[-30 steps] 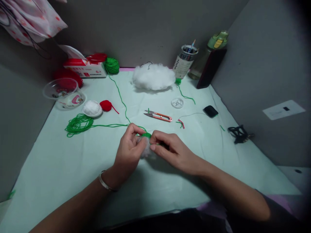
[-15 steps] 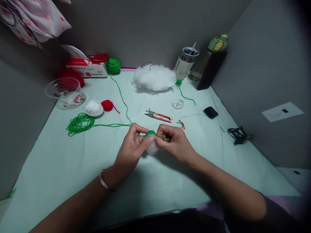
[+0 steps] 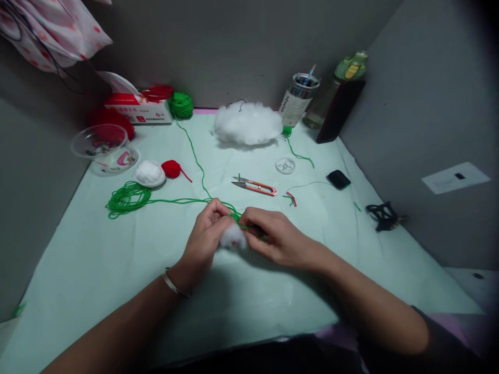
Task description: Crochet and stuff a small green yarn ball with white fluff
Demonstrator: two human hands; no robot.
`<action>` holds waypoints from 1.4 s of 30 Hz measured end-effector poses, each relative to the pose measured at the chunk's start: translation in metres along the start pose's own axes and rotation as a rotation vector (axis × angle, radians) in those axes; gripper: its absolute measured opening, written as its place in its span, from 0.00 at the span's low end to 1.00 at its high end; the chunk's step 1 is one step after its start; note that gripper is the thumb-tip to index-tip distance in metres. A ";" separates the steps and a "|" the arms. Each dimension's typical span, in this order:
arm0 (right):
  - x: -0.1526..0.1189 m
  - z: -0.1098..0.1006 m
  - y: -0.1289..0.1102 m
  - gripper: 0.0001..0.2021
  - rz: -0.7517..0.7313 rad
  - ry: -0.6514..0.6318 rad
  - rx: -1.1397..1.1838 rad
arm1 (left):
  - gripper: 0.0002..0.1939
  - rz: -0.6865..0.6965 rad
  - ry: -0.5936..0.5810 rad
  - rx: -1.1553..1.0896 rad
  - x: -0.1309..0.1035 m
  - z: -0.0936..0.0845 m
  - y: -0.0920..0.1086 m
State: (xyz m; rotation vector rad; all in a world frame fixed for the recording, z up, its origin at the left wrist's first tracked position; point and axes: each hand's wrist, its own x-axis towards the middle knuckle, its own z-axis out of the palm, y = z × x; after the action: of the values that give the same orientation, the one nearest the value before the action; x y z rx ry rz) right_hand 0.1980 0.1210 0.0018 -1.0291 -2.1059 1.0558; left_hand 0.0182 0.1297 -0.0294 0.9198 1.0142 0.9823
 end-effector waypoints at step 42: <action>0.007 0.010 0.008 0.09 0.286 0.287 0.248 | 0.11 0.116 -0.109 0.016 -0.006 -0.002 0.005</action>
State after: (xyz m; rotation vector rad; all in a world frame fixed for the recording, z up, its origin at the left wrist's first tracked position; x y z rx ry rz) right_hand 0.1895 0.1255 -0.0092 -1.2942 -1.5885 1.1884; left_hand 0.0138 0.1261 -0.0240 1.0436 0.8862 1.0102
